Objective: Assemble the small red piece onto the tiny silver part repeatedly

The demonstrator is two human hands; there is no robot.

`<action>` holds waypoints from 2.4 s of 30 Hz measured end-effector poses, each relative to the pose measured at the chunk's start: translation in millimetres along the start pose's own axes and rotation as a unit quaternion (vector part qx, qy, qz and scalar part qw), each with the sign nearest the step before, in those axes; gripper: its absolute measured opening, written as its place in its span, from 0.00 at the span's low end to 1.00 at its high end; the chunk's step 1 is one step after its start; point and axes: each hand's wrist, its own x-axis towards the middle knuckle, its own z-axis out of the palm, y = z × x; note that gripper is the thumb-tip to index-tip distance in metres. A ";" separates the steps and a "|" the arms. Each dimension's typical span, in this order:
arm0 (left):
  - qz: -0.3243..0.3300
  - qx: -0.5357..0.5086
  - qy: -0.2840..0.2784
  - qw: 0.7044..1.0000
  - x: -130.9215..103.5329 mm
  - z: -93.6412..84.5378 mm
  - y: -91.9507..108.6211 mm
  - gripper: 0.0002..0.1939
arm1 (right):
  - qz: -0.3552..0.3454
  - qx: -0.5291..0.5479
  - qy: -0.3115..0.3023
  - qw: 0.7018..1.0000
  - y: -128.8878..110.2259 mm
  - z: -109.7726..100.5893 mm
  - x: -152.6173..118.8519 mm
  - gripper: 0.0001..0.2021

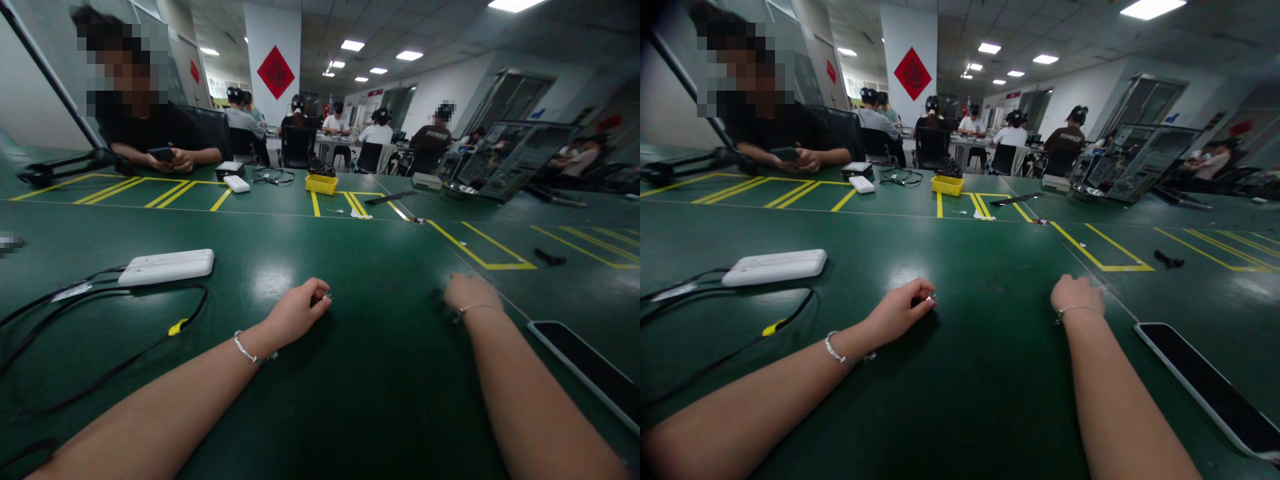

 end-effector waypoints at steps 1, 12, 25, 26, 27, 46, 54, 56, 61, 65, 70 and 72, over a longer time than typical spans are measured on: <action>-0.002 -0.004 -0.004 1.000 -0.1 -0.3 0.5 0.10 | 0.003 -0.002 -0.019 1.000 7.7 2.8 5.0 0.15; -0.003 0.005 0.004 1.000 -0.2 0.5 2.8 0.11 | -0.327 0.433 -0.143 0.828 -79.8 -9.8 -48.4 0.07; 0.026 0.005 -0.001 1.000 -0.4 1.2 5.8 0.10 | -0.230 0.759 -0.266 0.548 -129.1 5.6 -91.3 0.07; 0.025 0.004 -0.003 1.000 -0.4 1.3 5.6 0.10 | -0.218 0.769 -0.276 0.534 -129.1 5.4 -91.6 0.07; 0.024 0.003 -0.004 1.000 -0.4 1.4 5.5 0.10 | -0.209 0.777 -0.283 0.522 -129.3 5.1 -92.1 0.07; -0.002 -0.040 0.025 0.999 0.1 0.9 6.0 0.08 | -0.204 0.780 -0.216 0.551 -138.4 11.6 -103.7 0.06; 0.008 -0.027 0.031 0.999 0.2 2.2 3.5 0.08 | -0.162 0.803 -0.242 0.520 -139.1 11.9 -100.7 0.07; 0.006 -0.022 0.036 0.999 0.1 2.2 2.8 0.08 | -0.173 0.796 -0.235 0.531 -140.2 13.5 -100.7 0.07; 0.013 -0.022 0.041 0.999 -0.5 1.9 3.1 0.08 | -0.192 0.773 -0.200 0.571 -142.7 17.1 -102.3 0.07; 0.005 0.002 0.054 0.999 0.0 2.1 1.5 0.09 | -0.220 0.732 -0.174 0.621 -142.0 15.7 -104.9 0.08; 0.005 0.058 0.079 0.995 0.6 2.0 -1.8 0.09 | -0.270 0.675 -0.141 0.672 -139.9 14.9 -107.4 0.12; 0.013 0.084 0.081 0.993 0.2 1.4 -3.2 0.09 | -0.289 0.657 -0.132 0.684 -139.4 15.4 -107.4 0.13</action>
